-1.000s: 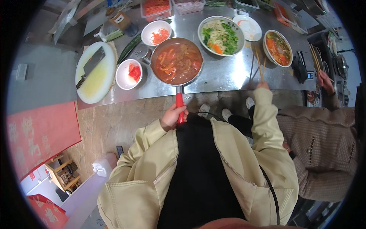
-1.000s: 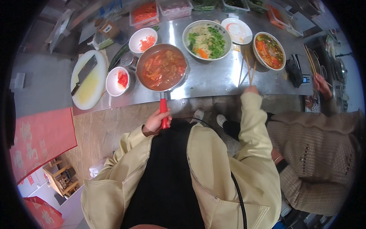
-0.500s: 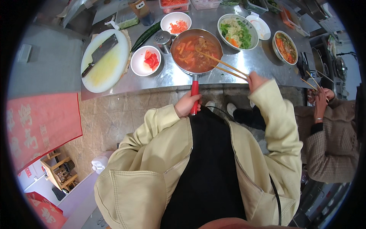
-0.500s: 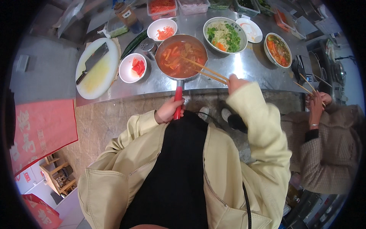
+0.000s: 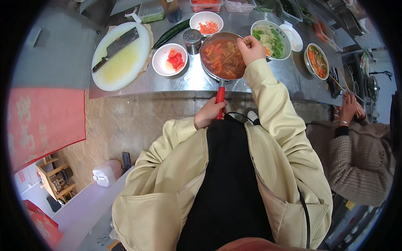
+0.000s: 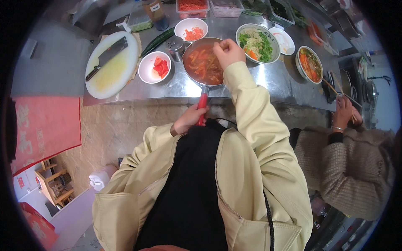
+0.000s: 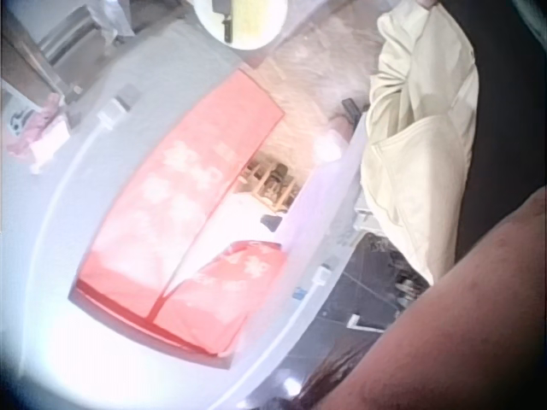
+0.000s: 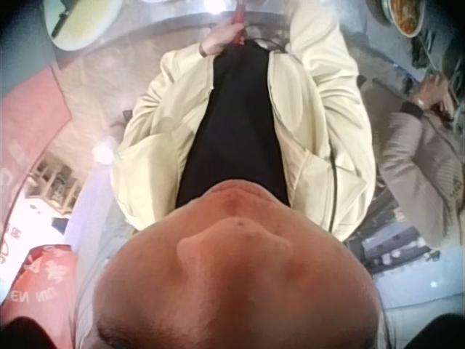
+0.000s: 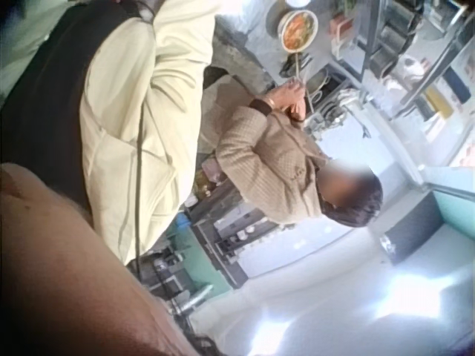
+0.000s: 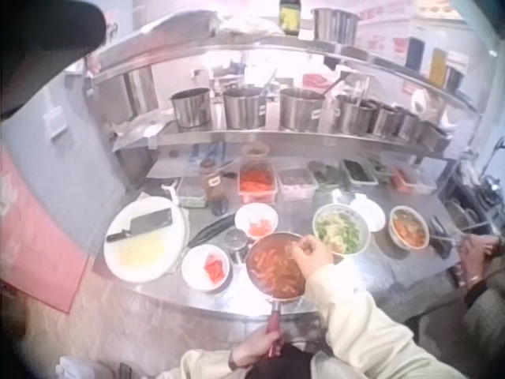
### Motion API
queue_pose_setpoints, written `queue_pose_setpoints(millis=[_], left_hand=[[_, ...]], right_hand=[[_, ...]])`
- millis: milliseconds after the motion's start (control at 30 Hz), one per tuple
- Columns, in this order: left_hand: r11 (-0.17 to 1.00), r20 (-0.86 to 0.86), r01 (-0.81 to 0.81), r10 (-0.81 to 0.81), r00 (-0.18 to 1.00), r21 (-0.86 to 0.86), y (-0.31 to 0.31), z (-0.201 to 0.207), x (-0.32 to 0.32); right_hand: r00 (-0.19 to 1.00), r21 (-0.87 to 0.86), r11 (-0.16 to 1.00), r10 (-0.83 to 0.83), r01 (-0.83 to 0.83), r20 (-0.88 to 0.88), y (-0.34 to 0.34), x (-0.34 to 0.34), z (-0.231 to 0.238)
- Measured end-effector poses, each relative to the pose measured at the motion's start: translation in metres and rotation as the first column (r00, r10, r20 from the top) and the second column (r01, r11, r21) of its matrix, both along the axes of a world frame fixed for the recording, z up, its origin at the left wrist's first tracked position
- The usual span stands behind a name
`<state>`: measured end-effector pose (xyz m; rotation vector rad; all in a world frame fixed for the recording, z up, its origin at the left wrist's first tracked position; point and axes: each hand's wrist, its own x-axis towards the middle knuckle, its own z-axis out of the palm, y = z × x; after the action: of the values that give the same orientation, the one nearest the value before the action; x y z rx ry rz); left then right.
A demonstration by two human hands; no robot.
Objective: The person assembles two bowls of noodles by adding noodles, chopped green onions, shredded carrots, and other toppings from containers. They then pour hot broth from a saucepan into each bowl and stir with chopsticks. A coworker assists by adding noodles to one bowl.
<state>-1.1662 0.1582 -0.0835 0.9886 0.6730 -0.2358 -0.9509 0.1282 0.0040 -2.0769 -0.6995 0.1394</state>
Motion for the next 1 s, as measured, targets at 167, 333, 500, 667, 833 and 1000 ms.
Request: queue_pose_setpoints(millis=[167,333,500,667,833,1000], left_hand=[[1.000,0.058,0.017,-0.017,0.998,0.003,0.005,-0.004,-0.005],[1.000,0.060,-0.002,0.002,0.998,-0.005,0.005,-0.007,-0.006],[1.000,0.044,-0.005,0.005,0.999,0.000,0.003,-0.006,-0.007],[1.000,0.042,-0.015,0.016,0.999,-0.007,0.003,-0.004,-0.007],[1.000,0.042,-0.013,0.013,0.999,-0.015,0.002,-0.004,-0.008],[1.000,0.027,-0.025,0.026,0.999,-0.011,0.000,-0.004,-0.008]], right_hand=[[0.967,-0.442,0.887,0.215,-0.135,0.136,-0.049,0.024,0.000],[0.881,-0.214,0.860,0.418,-0.462,-0.222,-0.089,0.015,-0.014],[0.918,-0.077,0.919,0.391,-0.386,0.069,-0.057,0.030,-0.047],[0.890,-0.211,0.897,0.425,-0.389,0.165,-0.091,0.061,-0.029],[0.805,-0.131,0.807,0.587,-0.575,0.083,-0.109,0.027,-0.008],[0.789,-0.061,0.789,0.614,-0.611,0.038,-0.070,0.005,-0.023]])
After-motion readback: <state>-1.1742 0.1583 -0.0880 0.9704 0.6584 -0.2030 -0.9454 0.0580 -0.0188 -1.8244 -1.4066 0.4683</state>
